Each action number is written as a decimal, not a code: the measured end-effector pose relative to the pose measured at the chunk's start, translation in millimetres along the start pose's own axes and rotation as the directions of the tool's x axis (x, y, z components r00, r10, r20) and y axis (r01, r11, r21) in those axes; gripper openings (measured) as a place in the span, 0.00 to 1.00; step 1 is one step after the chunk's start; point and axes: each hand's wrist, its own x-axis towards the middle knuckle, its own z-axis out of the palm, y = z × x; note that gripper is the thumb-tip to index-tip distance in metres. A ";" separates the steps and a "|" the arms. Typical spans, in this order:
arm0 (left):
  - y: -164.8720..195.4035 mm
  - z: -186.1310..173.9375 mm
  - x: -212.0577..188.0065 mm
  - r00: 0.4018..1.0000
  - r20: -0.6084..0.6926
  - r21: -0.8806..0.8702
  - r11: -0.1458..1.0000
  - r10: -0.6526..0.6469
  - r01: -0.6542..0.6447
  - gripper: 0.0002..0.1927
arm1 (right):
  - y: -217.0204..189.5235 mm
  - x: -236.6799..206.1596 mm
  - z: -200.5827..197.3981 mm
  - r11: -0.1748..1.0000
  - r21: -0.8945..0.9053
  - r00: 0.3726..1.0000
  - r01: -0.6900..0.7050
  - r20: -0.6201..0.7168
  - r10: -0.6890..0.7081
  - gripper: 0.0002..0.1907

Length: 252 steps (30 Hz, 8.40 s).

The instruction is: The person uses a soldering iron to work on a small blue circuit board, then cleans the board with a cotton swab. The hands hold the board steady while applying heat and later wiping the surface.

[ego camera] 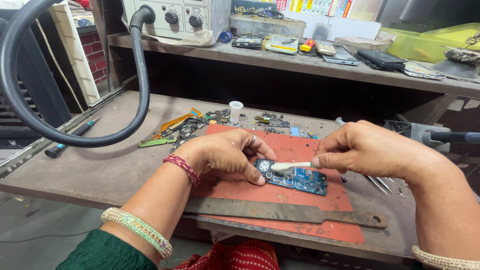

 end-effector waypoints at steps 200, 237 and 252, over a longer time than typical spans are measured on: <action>12.3 16.7 -18.0 0.995 -0.100 0.051 0.998 -0.026 0.032 0.23 | -3.1 -17.0 17.5 0.996 -0.036 0.997 -0.082 -0.013 0.082 0.14; 4.4 12.2 -13.3 0.998 -0.042 -0.017 0.999 0.040 -0.041 0.22 | 0.2 -15.2 10.9 0.981 0.023 0.980 -0.191 0.069 0.189 0.11; 5.4 12.0 -13.9 0.998 -0.058 -0.026 0.999 0.018 -0.020 0.24 | -6.0 -23.0 5.4 0.987 -0.018 0.986 -0.161 -0.036 0.161 0.12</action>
